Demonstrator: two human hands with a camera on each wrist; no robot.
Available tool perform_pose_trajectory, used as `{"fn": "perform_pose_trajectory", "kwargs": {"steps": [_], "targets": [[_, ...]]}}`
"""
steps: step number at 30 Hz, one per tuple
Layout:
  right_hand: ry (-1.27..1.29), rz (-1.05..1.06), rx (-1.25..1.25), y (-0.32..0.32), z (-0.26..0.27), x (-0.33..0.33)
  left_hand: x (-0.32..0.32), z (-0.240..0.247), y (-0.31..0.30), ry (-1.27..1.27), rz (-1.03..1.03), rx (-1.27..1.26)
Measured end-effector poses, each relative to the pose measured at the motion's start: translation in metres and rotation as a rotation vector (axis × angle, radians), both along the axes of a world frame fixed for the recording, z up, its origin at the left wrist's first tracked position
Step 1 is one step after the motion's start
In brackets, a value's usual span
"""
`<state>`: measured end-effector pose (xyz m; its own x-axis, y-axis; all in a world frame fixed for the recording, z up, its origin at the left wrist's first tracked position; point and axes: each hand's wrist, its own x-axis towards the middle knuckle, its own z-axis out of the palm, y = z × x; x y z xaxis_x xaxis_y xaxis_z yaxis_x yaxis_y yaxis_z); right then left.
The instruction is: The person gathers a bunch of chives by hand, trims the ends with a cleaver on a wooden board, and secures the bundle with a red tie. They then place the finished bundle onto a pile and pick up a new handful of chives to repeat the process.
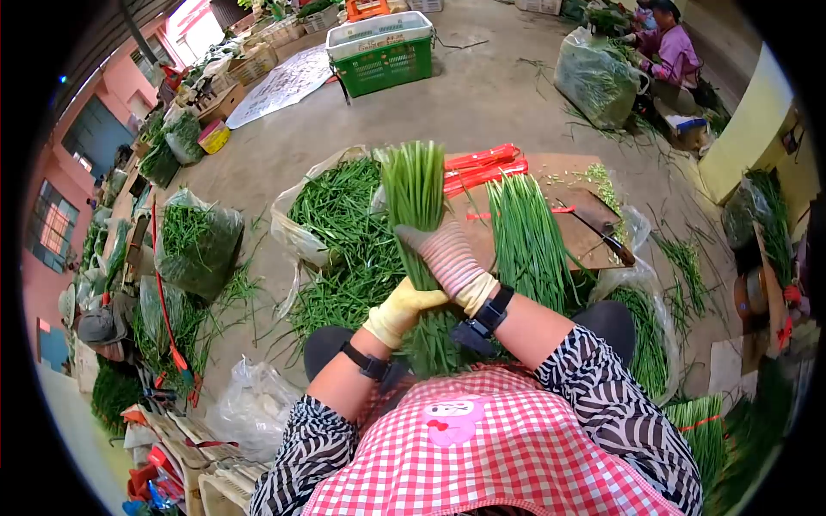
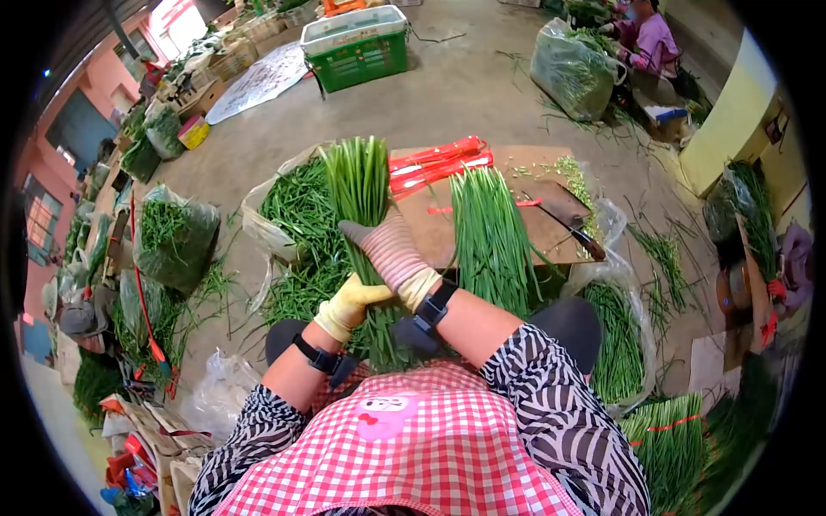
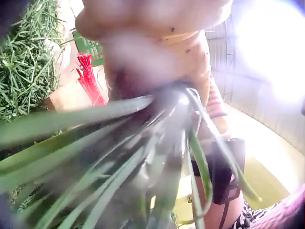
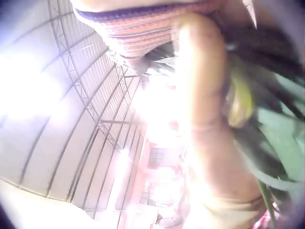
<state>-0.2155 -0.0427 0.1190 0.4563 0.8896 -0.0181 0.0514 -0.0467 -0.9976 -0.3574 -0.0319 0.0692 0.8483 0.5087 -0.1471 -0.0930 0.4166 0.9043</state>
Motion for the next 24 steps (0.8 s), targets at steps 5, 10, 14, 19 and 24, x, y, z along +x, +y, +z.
{"fn": "perform_pose_trajectory", "kwargs": {"steps": [5, 10, 14, 19, 24], "targets": [[0.439, 0.257, 0.422, 0.010, -0.006, 0.041, -0.030, -0.011, 0.026, -0.049, -0.178, -0.141], [0.062, 0.292, 0.240, 0.019, 0.006, 0.080, -0.048, -0.024, 0.044, -0.109, -0.293, -0.147], [0.009, 0.191, 0.095, 0.006, 0.024, 0.081, -0.064, -0.044, 0.052, -0.038, -0.260, -0.195], [-0.122, 0.167, -0.003, 0.006, 0.018, 0.083, -0.064, -0.020, 0.033, -0.066, -0.201, -0.199], [-0.559, -0.059, 0.105, 0.004, 0.014, 0.080, -0.064, -0.024, 0.040, -0.034, -0.188, -0.172]]}}
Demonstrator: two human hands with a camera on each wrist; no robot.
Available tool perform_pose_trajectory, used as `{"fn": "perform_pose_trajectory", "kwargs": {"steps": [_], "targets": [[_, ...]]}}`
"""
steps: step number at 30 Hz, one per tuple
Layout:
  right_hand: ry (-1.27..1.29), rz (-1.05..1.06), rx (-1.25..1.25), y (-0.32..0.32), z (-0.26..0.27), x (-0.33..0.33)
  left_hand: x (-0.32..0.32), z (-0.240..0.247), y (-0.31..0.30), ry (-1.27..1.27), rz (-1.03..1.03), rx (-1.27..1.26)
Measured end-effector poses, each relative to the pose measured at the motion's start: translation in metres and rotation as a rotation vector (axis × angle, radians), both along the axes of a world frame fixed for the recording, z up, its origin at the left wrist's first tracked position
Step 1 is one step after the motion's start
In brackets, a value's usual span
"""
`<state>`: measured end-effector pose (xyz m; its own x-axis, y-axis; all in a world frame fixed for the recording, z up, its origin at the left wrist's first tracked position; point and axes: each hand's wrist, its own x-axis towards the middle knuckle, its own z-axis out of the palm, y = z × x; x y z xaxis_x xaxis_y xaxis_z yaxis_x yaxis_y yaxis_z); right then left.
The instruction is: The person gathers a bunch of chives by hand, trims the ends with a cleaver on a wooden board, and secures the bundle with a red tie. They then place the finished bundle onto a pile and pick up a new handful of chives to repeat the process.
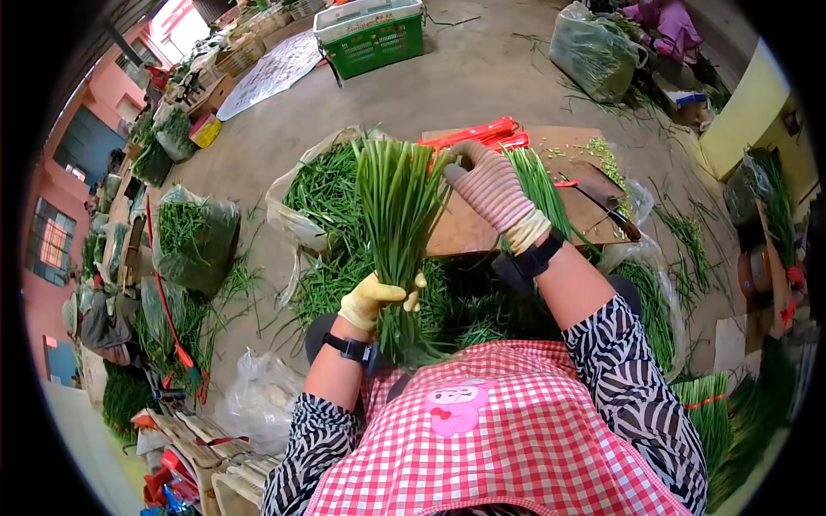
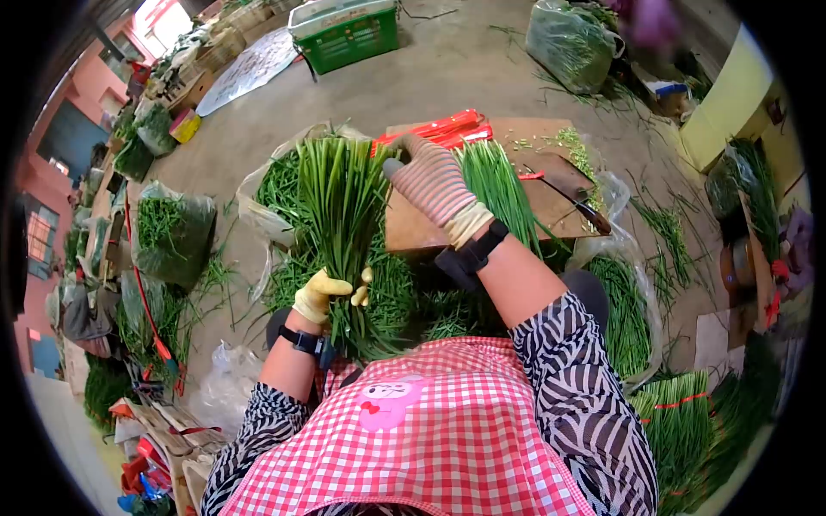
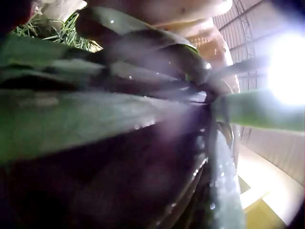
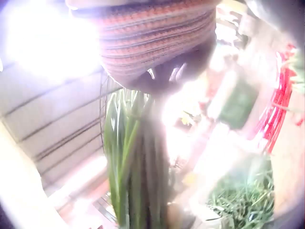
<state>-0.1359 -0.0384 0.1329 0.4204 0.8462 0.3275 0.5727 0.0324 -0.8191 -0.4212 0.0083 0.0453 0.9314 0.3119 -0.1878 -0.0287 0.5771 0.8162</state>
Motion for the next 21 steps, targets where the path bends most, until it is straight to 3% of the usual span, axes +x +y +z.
{"fn": "perform_pose_trajectory", "kwargs": {"steps": [4, 6, 8, 9, 14, 19, 21], "targets": [[0.046, -0.128, 0.088, -0.003, 0.000, 0.003, -0.003, -0.011, 0.005, -0.028, 0.007, 0.015], [-0.053, -0.183, 0.156, -0.010, 0.007, 0.029, -0.009, -0.018, 0.009, -0.038, 0.036, -0.006], [0.580, -0.007, 0.027, -0.021, 0.032, 0.037, -0.012, -0.018, 0.012, -0.037, 0.074, 0.032], [0.645, 0.150, -0.080, -0.029, 0.044, 0.035, -0.011, -0.014, 0.011, -0.024, 0.105, 0.062], [0.059, 0.109, 0.032, -0.012, 0.032, -0.017, -0.003, -0.013, 0.011, 0.073, 0.092, 0.202], [-0.005, 0.154, -0.279, -0.001, 0.045, -0.014, 0.002, -0.008, 0.002, 0.146, 0.015, 0.176], [-0.025, 0.133, -0.184, 0.000, 0.035, -0.011, 0.001, -0.018, 0.007, 0.117, -0.008, 0.159]]}}
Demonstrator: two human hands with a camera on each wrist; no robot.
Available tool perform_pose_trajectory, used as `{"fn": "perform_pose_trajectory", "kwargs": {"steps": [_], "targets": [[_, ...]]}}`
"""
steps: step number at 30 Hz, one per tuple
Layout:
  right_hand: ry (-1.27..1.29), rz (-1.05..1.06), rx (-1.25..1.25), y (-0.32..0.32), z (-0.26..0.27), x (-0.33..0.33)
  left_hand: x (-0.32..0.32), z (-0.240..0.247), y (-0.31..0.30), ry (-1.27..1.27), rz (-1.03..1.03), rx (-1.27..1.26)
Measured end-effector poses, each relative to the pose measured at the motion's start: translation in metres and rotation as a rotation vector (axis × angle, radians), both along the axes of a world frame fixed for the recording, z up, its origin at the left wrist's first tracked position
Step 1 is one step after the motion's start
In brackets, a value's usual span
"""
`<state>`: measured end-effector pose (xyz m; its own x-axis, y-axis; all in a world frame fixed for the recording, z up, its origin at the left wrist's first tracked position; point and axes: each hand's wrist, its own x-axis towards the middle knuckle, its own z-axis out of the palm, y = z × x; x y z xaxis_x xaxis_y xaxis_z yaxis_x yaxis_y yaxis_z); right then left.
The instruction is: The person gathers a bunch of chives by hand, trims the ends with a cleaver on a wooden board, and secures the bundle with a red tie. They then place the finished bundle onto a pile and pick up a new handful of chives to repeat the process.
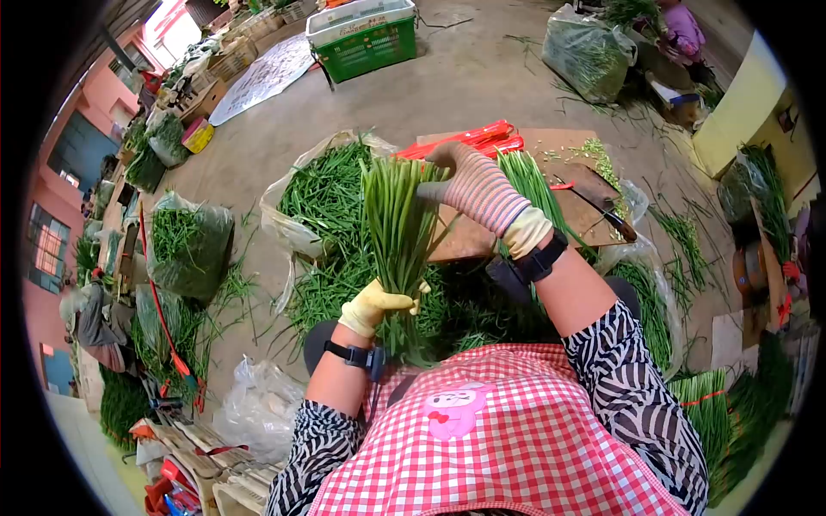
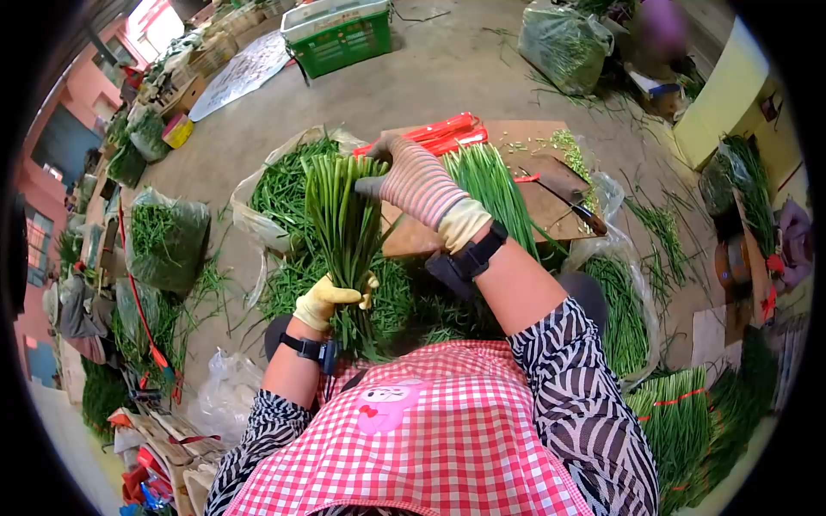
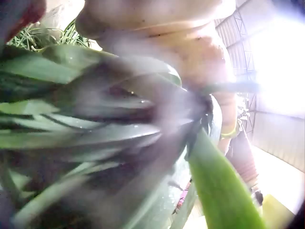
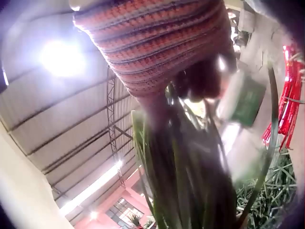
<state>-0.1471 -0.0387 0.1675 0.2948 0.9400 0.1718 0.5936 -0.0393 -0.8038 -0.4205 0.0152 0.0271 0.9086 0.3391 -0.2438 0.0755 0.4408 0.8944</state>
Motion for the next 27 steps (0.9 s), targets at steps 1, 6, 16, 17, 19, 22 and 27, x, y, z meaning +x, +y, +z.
{"fn": "perform_pose_trajectory", "kwargs": {"steps": [1, 6, 16, 17, 19, 22, 27], "targets": [[-0.008, -0.008, 0.047, 0.002, -0.010, 0.002, 0.001, 0.000, 0.000, -0.014, -0.011, -0.010], [0.086, -0.034, 0.065, -0.001, -0.018, -0.002, 0.005, 0.007, -0.004, 0.025, 0.005, 0.050], [0.374, -0.096, 0.191, -0.012, -0.017, 0.014, 0.005, -0.004, -0.001, 0.003, 0.044, 0.036], [0.363, -0.127, 0.173, -0.013, -0.014, 0.017, 0.004, -0.005, -0.001, 0.000, 0.061, 0.030], [0.049, -0.257, 0.135, -0.014, -0.003, 0.029, 0.003, -0.005, -0.002, -0.015, 0.071, 0.014], [0.002, -0.456, 0.241, -0.029, 0.020, 0.084, -0.001, -0.009, 0.002, -0.042, 0.069, -0.008], [0.370, -0.100, 0.385, -0.083, 0.060, 0.108, -0.004, -0.005, 0.004, -0.052, 0.134, -0.011]]}}
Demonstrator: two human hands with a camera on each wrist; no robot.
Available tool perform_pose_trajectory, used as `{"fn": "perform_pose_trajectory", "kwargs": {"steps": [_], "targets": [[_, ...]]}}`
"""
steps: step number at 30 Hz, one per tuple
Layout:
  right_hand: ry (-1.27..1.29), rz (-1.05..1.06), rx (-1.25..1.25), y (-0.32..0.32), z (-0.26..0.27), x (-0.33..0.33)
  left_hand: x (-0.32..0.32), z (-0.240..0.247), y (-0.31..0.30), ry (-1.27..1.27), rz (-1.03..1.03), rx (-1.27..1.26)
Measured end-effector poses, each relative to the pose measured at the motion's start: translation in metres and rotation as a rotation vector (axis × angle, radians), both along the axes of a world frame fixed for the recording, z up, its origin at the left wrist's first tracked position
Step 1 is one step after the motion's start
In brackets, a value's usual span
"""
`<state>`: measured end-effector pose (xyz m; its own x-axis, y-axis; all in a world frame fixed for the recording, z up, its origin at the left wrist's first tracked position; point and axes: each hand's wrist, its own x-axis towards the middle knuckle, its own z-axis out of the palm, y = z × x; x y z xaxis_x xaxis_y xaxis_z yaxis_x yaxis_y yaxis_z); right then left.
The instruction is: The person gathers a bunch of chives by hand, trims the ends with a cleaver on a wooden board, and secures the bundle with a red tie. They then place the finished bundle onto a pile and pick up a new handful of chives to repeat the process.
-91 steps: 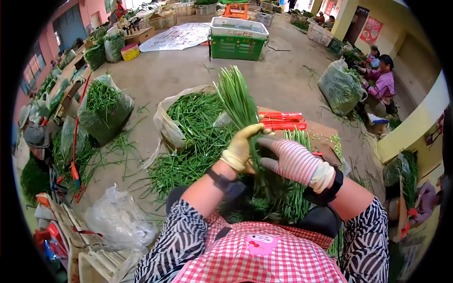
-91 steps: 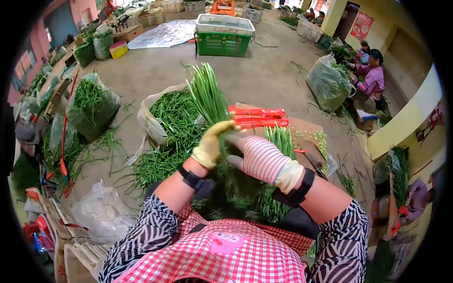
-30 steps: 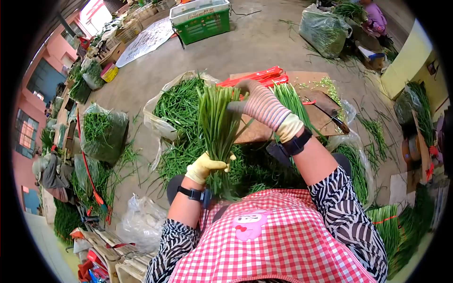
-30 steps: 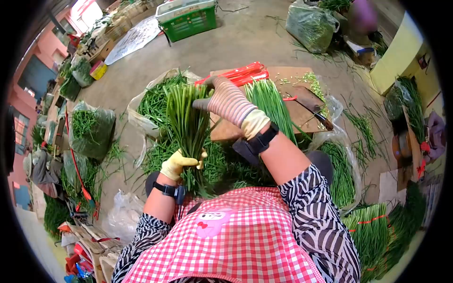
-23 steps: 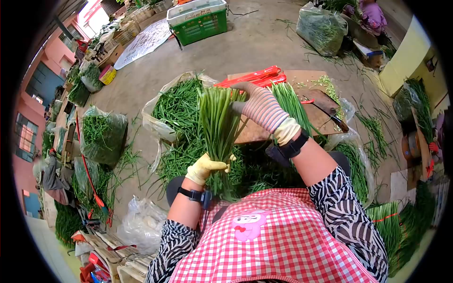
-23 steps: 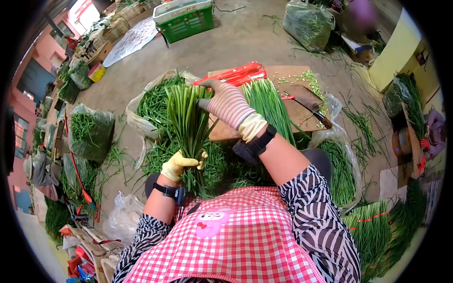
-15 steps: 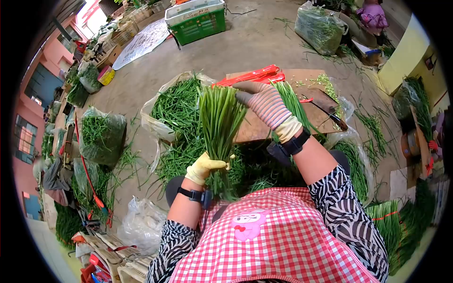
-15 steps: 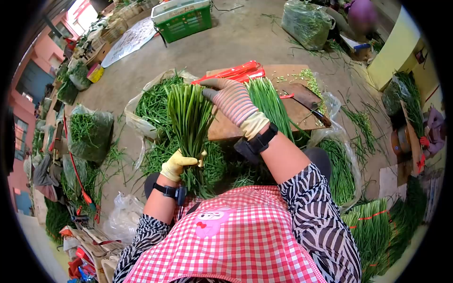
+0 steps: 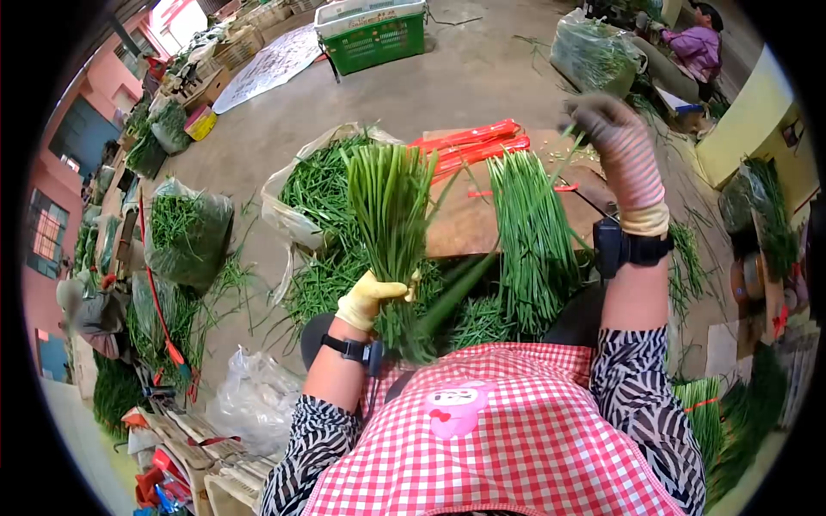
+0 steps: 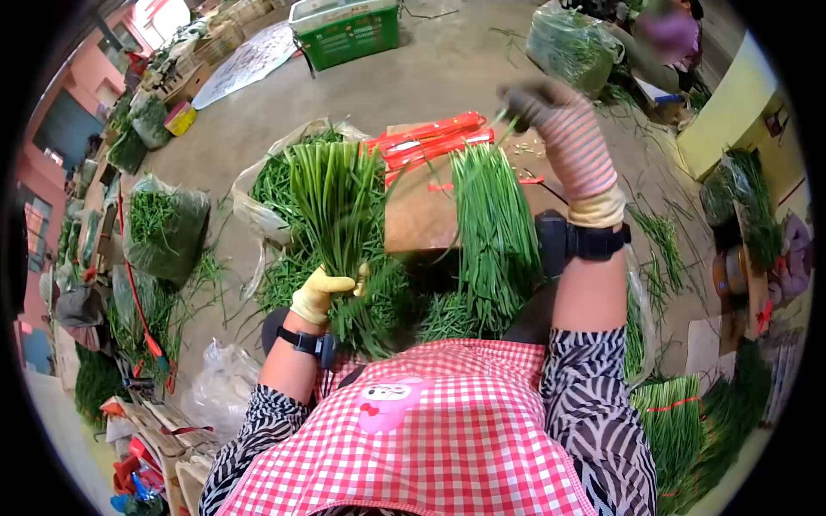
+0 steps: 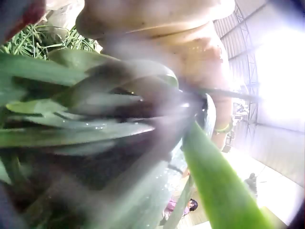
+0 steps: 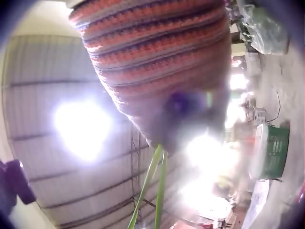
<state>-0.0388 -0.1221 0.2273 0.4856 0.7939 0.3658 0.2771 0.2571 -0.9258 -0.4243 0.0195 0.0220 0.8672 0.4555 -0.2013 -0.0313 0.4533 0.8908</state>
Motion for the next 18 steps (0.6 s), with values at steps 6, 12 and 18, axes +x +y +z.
{"fn": "perform_pose_trajectory", "kwargs": {"steps": [6, 12, 18], "targets": [[-0.405, 0.134, -0.236, 0.023, -0.022, -0.079, 0.006, -0.003, 0.004, 0.010, -0.066, 0.035], [-0.149, 0.138, -0.323, 0.085, -0.076, -0.086, 0.014, 0.000, 0.000, 0.052, -0.149, 0.066], [0.173, -0.008, -0.095, 0.074, -0.062, -0.039, 0.005, -0.009, 0.004, -0.002, -0.166, -0.005]]}}
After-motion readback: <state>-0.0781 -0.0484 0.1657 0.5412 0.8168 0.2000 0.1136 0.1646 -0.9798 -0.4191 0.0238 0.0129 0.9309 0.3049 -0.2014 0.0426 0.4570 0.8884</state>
